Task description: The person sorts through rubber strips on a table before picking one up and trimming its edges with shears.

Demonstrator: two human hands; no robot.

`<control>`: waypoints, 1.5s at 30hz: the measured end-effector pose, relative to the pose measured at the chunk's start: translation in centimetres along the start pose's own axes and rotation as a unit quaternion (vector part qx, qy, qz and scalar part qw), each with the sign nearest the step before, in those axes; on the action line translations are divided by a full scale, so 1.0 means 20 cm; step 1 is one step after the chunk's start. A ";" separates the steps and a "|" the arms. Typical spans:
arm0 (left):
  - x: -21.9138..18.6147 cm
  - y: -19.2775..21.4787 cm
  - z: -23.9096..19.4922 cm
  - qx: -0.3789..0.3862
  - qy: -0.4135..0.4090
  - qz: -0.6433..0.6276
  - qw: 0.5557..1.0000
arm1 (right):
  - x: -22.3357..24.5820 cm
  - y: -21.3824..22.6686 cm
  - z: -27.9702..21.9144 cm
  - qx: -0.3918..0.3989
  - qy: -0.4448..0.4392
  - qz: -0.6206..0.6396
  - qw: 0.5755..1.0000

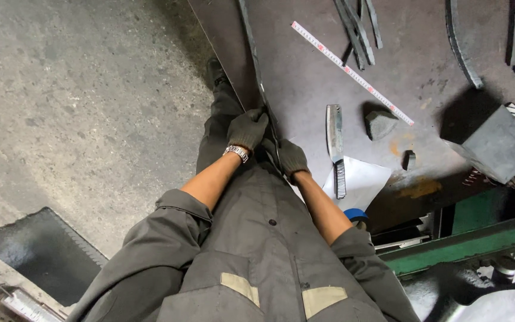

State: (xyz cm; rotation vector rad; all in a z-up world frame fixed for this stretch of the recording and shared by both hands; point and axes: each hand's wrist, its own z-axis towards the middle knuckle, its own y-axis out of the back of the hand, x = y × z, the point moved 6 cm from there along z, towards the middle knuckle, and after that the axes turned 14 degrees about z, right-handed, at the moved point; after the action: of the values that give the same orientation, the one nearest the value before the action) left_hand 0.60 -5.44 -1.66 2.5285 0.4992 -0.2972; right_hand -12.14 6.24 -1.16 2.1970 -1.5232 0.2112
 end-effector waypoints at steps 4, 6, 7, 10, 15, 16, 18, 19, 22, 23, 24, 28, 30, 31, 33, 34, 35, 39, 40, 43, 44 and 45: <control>0.03 -0.04 0.03 -0.008 -0.015 0.002 1.000 | -0.05 -0.02 0.04 -0.014 -0.002 -0.015 1.000; 0.03 -0.04 0.04 -0.015 -0.019 -0.012 1.000 | -0.04 -0.02 0.04 -0.021 0.012 0.006 1.000; 0.09 -0.11 0.13 -0.016 -0.019 -0.013 1.000 | -0.06 -0.02 0.05 -0.021 0.012 0.005 1.000; 0.24 -0.40 0.44 -0.072 -0.111 0.039 0.990 | -0.09 -0.03 0.04 -0.017 -0.003 -0.004 1.000; 0.20 -0.52 0.56 0.109 0.022 -0.583 0.805 | -0.05 -0.07 0.00 0.017 0.257 -0.058 0.965; 0.17 -0.46 0.52 0.108 0.022 -0.583 0.805 | -0.05 -0.07 0.00 0.018 0.258 -0.059 0.964; 0.09 -0.37 0.43 0.151 0.050 -0.666 0.729 | -0.05 -0.10 -0.01 0.041 0.268 -0.192 0.943; 0.12 -0.40 0.45 0.152 0.050 -0.665 0.730 | -0.02 -0.09 -0.03 0.040 0.267 -0.191 0.944; 0.10 -0.43 0.44 0.213 0.023 -0.702 0.679 | -0.16 -0.07 0.01 0.046 0.049 0.025 0.997; 0.07 -0.39 0.39 0.240 0.019 -0.696 0.677 | -0.18 -0.09 0.04 0.037 0.166 -0.006 0.985; 0.03 -0.35 0.34 0.266 0.015 -0.689 0.674 | -0.21 -0.11 0.06 0.028 0.281 -0.036 0.959; 0.03 -0.35 0.29 0.314 0.002 -0.665 0.677 | 0.03 0.03 -0.08 0.058 -0.007 0.217 0.974; 0.05 -0.43 0.33 0.331 -0.024 -0.677 0.657 | 0.05 0.05 -0.08 0.061 0.004 0.137 0.989; 0.02 -0.39 0.30 0.329 -0.026 -0.679 0.656 | 0.05 0.04 -0.09 0.062 0.007 0.135 0.989; -0.03 -0.29 0.26 0.313 -0.045 -0.687 0.655 | 0.04 0.04 -0.10 0.038 -0.016 0.122 0.992; -0.04 -0.28 0.27 0.311 -0.046 -0.687 0.655 | -0.03 0.02 -0.06 0.039 -0.015 0.121 0.992; -0.05 -0.28 0.26 0.309 -0.051 -0.694 0.648 | -0.02 0.01 -0.04 0.018 0.147 -0.035 0.988; -0.07 -0.25 0.25 0.310 -0.075 -0.713 0.625 | 0.00 -0.05 -0.10 -0.030 0.356 -0.227 0.906; -0.07 -0.23 0.25 0.311 -0.076 -0.711 0.626 | 0.02 -0.04 -0.11 -0.032 0.356 -0.226 0.906; -0.06 -0.20 0.22 0.309 -0.094 -0.710 0.626 | 0.04 -0.01 -0.13 -0.038 0.298 -0.161 0.940; -0.04 -0.21 0.22 0.303 -0.093 -0.706 0.633 | 0.05 -0.01 -0.13 -0.024 0.281 -0.165 0.945; -0.03 -0.21 0.23 0.299 -0.095 -0.702 0.640 | 0.06 -0.01 -0.13 -0.013 0.265 -0.170 0.949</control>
State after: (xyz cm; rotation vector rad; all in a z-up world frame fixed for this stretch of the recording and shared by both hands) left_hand -2.10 -4.84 -7.36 1.9081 2.5343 -1.4266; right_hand -11.15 6.45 1.49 2.1080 -0.8400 0.6062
